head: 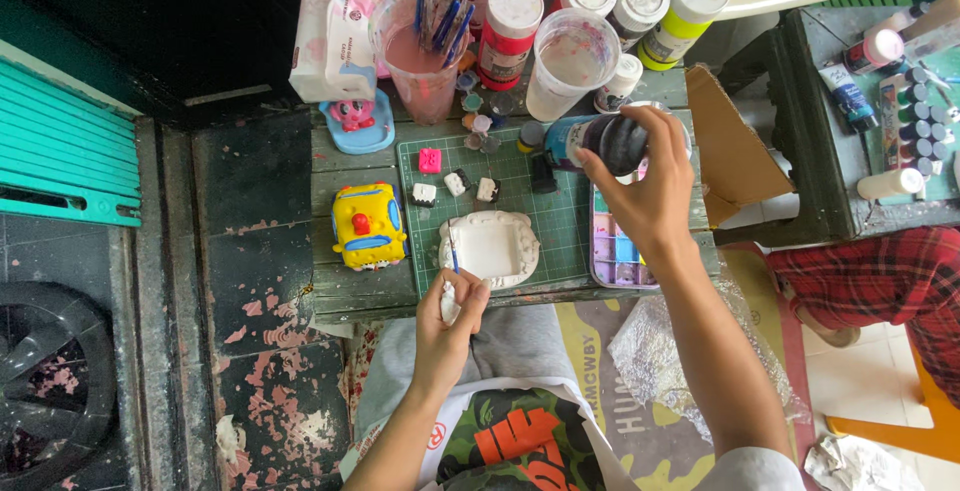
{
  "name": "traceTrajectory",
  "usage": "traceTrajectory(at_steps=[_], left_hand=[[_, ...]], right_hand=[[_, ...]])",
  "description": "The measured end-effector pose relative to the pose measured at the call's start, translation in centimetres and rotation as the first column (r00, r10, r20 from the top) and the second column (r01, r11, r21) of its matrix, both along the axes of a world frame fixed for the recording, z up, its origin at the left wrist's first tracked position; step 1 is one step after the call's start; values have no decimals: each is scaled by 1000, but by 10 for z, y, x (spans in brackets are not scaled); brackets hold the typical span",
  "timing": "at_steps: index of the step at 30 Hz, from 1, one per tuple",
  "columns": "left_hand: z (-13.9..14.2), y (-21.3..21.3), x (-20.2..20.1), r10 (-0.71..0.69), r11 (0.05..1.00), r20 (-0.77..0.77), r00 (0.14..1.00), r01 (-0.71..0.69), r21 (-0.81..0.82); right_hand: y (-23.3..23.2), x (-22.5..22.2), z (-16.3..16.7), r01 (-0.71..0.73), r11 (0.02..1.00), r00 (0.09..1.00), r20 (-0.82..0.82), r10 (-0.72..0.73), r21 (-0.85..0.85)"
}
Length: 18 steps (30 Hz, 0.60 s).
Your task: The person sits at a cluttered workbench and paints small white plaster figurines with a brush. They open a jar of blue paint, dip the brush, and apply blue paint to the base and edges of a white plaster figurine, holding it in one hand while painting with the other.
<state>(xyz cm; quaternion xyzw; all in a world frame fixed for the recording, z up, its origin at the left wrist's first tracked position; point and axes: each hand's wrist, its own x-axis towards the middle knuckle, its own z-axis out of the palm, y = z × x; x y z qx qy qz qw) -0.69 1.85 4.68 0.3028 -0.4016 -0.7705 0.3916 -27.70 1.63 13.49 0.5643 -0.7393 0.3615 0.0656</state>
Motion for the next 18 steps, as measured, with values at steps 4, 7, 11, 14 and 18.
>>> traceTrajectory(at_steps=[4, 7, 11, 14, 18], left_hand=[[-1, 2, 3, 5, 1000, 9, 1000, -5, 2], [-1, 3, 4, 4, 1000, 17, 1000, -4, -2], [2, 4, 5, -2, 1000, 38, 999, 2, 2], [2, 4, 5, 3, 1000, 19, 1000, -3, -12], [2, 4, 7, -1, 1000, 31, 1000, 1, -2]], right_hand=[[1, 3, -5, -10, 1000, 997, 80, 9, 18], [0, 2, -8, 16, 998, 950, 311, -34, 61], [1, 1, -9, 55, 998, 935, 350, -63, 34], [3, 3, -8, 84, 995, 975, 204, -93, 50], [1, 6, -4, 24, 1000, 999, -48, -23, 12]])
